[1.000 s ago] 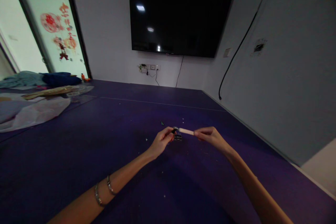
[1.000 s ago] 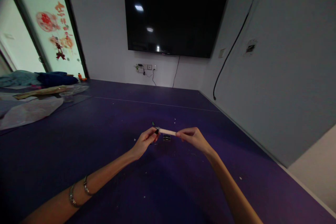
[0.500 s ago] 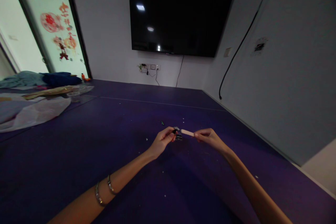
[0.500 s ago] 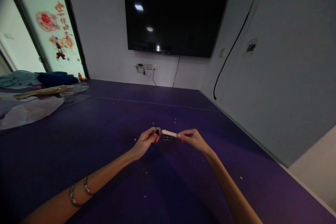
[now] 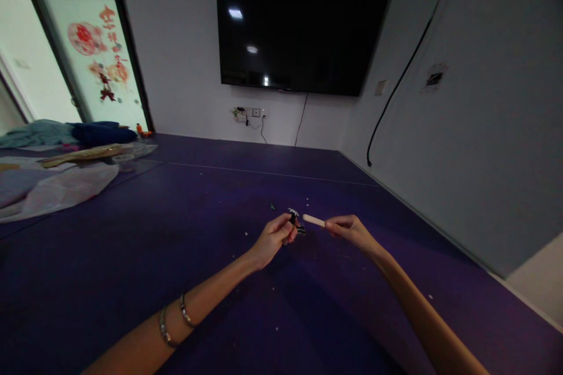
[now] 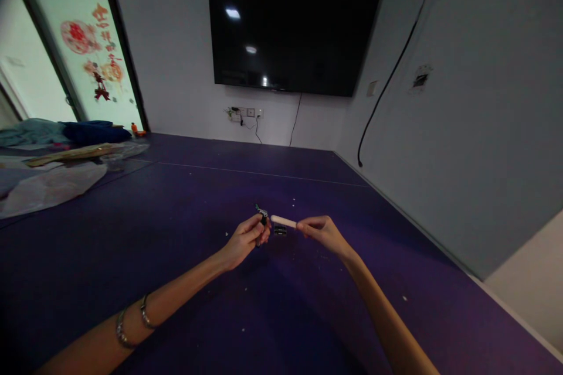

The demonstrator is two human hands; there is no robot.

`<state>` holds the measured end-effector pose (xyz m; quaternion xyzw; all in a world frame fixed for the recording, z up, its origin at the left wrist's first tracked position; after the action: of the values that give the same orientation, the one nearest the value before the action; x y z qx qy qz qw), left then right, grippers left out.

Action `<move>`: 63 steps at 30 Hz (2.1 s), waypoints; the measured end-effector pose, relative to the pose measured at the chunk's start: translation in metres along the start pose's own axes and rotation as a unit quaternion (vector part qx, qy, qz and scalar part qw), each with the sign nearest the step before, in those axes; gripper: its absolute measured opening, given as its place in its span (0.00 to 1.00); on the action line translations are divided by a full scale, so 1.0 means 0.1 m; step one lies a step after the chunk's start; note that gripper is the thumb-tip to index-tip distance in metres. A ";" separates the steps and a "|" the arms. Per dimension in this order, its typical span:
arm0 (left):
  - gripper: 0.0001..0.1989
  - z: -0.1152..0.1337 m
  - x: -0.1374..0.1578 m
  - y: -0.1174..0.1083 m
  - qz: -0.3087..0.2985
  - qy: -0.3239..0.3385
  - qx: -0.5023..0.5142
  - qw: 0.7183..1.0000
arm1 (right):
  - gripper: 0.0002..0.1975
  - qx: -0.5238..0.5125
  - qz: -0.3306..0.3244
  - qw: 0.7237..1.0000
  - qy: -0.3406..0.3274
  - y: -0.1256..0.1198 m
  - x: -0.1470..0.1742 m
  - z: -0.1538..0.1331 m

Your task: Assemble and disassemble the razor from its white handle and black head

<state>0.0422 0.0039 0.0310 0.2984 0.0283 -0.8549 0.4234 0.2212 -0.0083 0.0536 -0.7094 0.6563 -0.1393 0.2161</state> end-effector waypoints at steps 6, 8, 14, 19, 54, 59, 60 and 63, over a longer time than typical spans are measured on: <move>0.13 -0.02 0.02 0.04 -0.013 -0.021 0.047 0.999 | 0.22 0.024 0.004 1.000 -0.012 0.06 0.04 -0.12; 0.12 -0.02 0.02 0.04 -0.014 -0.018 0.054 0.998 | 0.22 0.028 0.005 1.000 -0.008 0.04 0.04 -0.11; 0.12 0.00 0.01 0.01 0.005 -0.017 0.037 0.999 | 0.21 0.021 0.010 1.000 -0.018 0.05 0.06 -0.16; 0.11 0.02 0.00 0.00 0.014 -0.008 0.047 0.999 | 0.20 0.020 0.037 0.999 -0.005 0.02 0.07 -0.19; 0.10 0.03 -0.02 -0.01 0.006 -0.027 0.032 0.999 | 0.19 0.055 0.146 0.988 -0.001 -0.33 0.06 -0.07; 0.09 0.14 -0.08 -0.14 -0.014 0.028 -0.136 0.990 | 0.22 0.067 0.158 0.984 -0.042 -0.39 0.16 -0.31; 0.08 0.17 -0.09 -0.15 -0.023 0.040 -0.162 0.986 | 0.21 0.077 0.142 0.986 -0.048 -0.37 0.18 -0.36; 0.07 0.28 -0.10 -0.15 -0.058 0.071 -0.241 0.966 | 0.18 0.099 0.095 0.989 -0.062 -0.28 0.25 -0.51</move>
<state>0.0223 0.0117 0.0566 0.2456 0.2811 -0.8224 0.4294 0.2240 -0.0383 0.1096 -0.6262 0.6891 -0.1384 0.3375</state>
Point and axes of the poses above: each hand's wrist, its own x-axis away from the middle knuckle, its own y-axis out of the palm, z = x × y, the point moved 6 cm from there along -x, towards the middle knuckle, and after that the axes turned 11 degrees about y, right-handed, at the moved point
